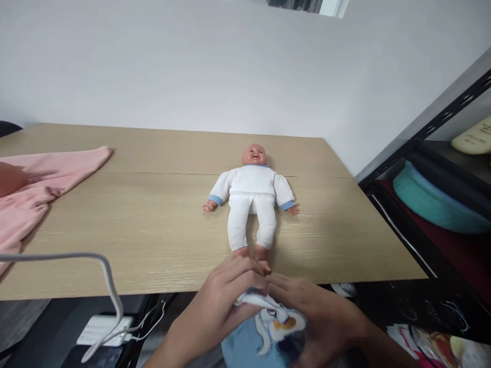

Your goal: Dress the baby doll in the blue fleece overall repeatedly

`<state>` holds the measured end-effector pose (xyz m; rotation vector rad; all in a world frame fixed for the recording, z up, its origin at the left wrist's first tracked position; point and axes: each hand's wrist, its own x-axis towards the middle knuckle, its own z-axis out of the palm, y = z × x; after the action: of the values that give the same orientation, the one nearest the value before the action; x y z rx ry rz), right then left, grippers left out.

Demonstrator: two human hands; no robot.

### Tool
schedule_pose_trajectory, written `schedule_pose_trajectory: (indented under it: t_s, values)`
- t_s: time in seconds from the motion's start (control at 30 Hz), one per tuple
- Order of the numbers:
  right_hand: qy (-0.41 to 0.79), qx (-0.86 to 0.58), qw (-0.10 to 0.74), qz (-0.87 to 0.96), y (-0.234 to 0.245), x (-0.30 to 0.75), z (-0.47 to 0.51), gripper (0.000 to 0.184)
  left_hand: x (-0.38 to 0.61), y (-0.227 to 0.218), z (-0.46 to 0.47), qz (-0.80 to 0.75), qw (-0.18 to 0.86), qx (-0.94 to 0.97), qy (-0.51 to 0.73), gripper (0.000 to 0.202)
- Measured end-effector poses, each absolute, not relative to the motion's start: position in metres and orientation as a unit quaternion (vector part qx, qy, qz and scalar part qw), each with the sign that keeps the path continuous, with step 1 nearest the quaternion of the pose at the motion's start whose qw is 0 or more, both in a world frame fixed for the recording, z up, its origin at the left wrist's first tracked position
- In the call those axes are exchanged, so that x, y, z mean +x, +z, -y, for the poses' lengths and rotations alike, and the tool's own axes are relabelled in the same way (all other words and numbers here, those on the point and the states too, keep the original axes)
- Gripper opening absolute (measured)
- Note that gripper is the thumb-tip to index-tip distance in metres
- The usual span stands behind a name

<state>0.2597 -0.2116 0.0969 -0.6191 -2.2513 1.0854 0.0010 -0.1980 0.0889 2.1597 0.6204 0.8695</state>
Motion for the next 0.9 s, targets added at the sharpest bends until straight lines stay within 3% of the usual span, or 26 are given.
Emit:
schedule_pose_trajectory:
  t_s: [0.2, 0.37, 0.5, 0.57, 0.67, 0.73, 0.9]
  values:
    - [0.495, -0.345, 0.278, 0.748, 0.111, 0.286, 0.224, 0.052, 0.007, 0.090, 0.191, -0.325, 0.398, 0.794, 0.325, 0.009]
    - [0.472, -0.438, 0.314, 0.697, 0.099, 0.276, 0.232, 0.079, 0.019, 0.093, 0.186, -0.362, 0.376, 0.781, 0.342, 0.013]
    - [0.415, -0.486, 0.287, 0.713, 0.095, 0.260, 0.221, 0.031, 0.013, 0.100, 0.184, -0.366, 0.408, 0.766, 0.336, 0.015]
    - [0.410, -0.462, 0.292, 0.730, 0.097, 0.262, 0.217, 0.029, 0.002, 0.100, 0.181, -0.372, 0.429, 0.762, 0.312, 0.026]
    - [0.422, -0.497, 0.318, 0.689, 0.097, 0.272, 0.213, 0.034, -0.014, 0.092, 0.174, -0.335, 0.459, 0.772, 0.285, 0.044]
    - [0.461, -0.505, 0.302, 0.664, 0.095, 0.276, 0.207, 0.041, -0.019, 0.084, 0.171, -0.317, 0.492, 0.755, 0.295, 0.041]
    - [0.563, -0.292, 0.170, 0.755, 0.089, 0.268, 0.181, 0.074, -0.008, 0.083, 0.170, -0.353, 0.531, 0.690, 0.342, 0.032]
